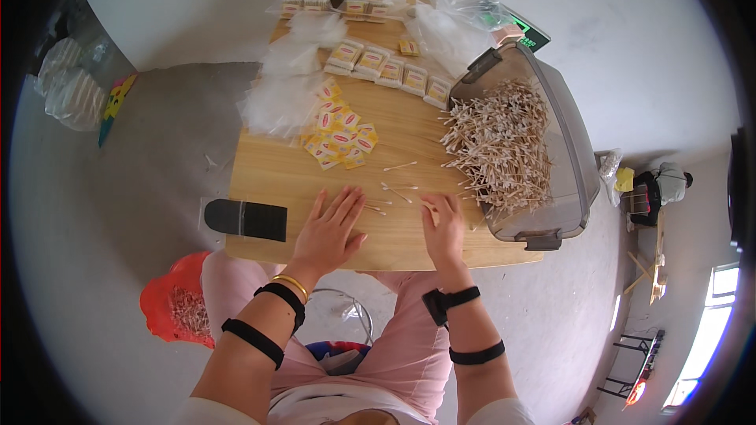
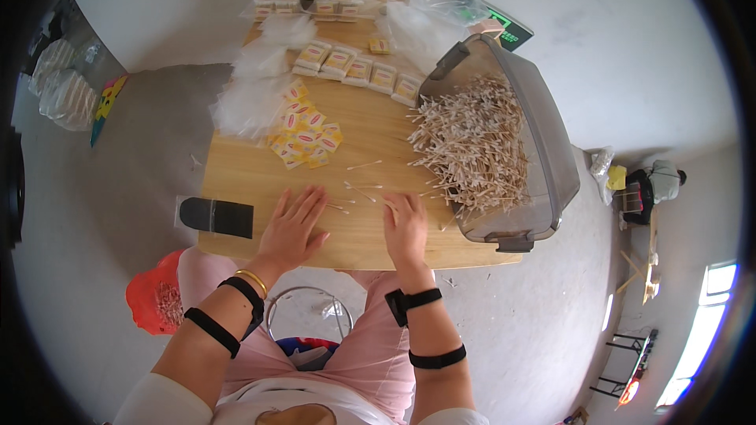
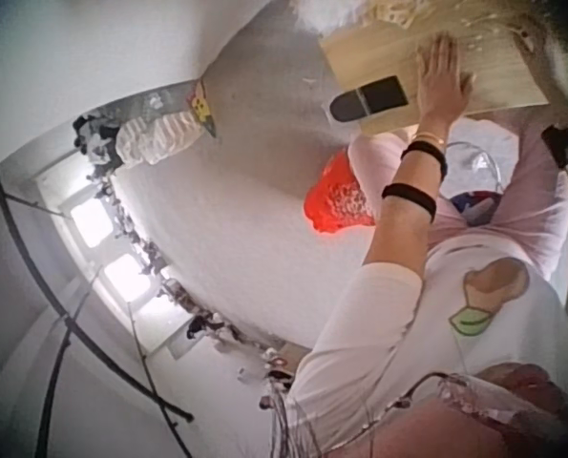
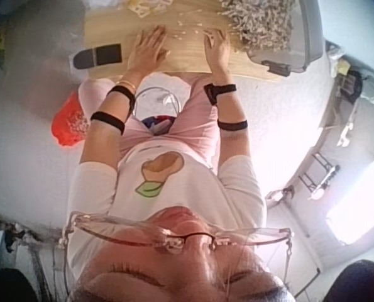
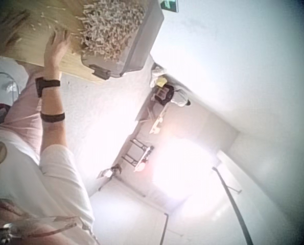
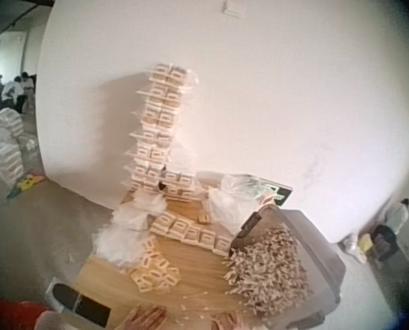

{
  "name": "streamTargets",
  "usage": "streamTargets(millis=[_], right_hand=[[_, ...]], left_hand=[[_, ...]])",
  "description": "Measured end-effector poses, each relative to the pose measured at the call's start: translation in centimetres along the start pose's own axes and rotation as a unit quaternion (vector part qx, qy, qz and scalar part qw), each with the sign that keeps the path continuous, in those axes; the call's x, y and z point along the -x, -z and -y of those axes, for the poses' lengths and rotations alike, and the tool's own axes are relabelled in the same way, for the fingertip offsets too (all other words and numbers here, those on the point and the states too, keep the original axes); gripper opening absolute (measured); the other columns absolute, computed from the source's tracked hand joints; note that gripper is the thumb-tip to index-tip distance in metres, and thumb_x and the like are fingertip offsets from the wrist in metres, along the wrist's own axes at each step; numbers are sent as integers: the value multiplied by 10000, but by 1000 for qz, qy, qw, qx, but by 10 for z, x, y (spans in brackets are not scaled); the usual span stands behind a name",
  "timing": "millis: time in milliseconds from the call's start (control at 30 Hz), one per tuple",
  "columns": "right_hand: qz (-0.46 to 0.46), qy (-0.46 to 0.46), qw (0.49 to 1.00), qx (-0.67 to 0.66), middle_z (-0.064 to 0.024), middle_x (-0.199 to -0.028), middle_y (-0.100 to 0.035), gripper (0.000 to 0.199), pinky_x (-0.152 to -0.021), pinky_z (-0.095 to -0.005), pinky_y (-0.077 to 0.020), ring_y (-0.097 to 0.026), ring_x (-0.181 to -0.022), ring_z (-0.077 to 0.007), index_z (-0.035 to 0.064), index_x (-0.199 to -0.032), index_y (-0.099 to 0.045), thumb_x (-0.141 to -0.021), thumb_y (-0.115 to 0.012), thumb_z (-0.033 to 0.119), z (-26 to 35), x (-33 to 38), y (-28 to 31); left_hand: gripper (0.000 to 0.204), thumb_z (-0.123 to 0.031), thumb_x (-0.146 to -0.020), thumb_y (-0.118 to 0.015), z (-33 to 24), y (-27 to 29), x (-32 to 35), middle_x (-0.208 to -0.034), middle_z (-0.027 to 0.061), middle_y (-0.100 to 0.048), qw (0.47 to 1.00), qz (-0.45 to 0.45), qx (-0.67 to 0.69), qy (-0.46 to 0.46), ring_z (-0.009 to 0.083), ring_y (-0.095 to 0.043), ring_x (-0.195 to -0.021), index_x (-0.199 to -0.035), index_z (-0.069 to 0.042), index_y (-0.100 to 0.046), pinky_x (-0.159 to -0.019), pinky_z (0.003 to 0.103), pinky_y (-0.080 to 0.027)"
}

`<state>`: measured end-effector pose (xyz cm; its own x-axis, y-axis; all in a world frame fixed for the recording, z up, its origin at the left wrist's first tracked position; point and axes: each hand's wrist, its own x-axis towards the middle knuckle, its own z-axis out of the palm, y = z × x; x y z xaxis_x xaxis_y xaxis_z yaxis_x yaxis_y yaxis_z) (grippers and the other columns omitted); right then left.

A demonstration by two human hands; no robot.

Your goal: Organize and align cotton swabs on a desk and pack them into paper wrappers.

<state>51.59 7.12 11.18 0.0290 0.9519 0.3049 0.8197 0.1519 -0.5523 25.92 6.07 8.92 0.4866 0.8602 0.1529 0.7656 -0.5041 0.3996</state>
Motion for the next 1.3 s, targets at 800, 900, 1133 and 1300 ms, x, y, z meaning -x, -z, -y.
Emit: streamTargets(millis=[800, 900, 1133, 1300], right_hand=[[47, -25, 992, -111, -90, -980, -604, 118, -839, -441, -491, -588, -971, -335, 99, -894, -711, -809, -740, 22, 34, -25, -57], [66, 68, 994, -58, -84, -971, -594, 146, -842, -441, -490, -578, -979, -331, 110, -894, -717, -786, -744, 14, 40, -26, -52], [102, 92, 990, -8, -82, -967, -585, 142, -852, -457, -484, -566, -978, -328, 115, -892, -710, -782, -747, 34, 41, -30, -52], [107, 94, 990, 13, -91, -980, -595, 112, -866, -462, -475, -558, -1002, -335, 90, -924, -699, -822, -741, 70, 47, -32, -44]], left_hand=[[797, -371, -862, -758, 5, -4, 2, -1578, 221, -368, 993, -66, 93, 24, 389, -337, -1492, -1461, 26, -413, -1254, 518, -275], [727, -384, -880, -732, 4, -2, 1, -1583, 192, -383, 994, -56, 88, 32, 350, -346, -1497, -1441, -5, -469, -1263, 492, -277], [631, -371, -885, -728, 3, 0, 0, -1581, 166, -391, 995, -57, 82, 21, 336, -347, -1497, -1399, -54, -548, -1265, 499, -264], [626, -354, -880, -755, 2, 1, 2, -1571, 162, -400, 992, -73, 103, 18, 346, -364, -1481, -1393, -62, -546, -1251, 500, -278]])
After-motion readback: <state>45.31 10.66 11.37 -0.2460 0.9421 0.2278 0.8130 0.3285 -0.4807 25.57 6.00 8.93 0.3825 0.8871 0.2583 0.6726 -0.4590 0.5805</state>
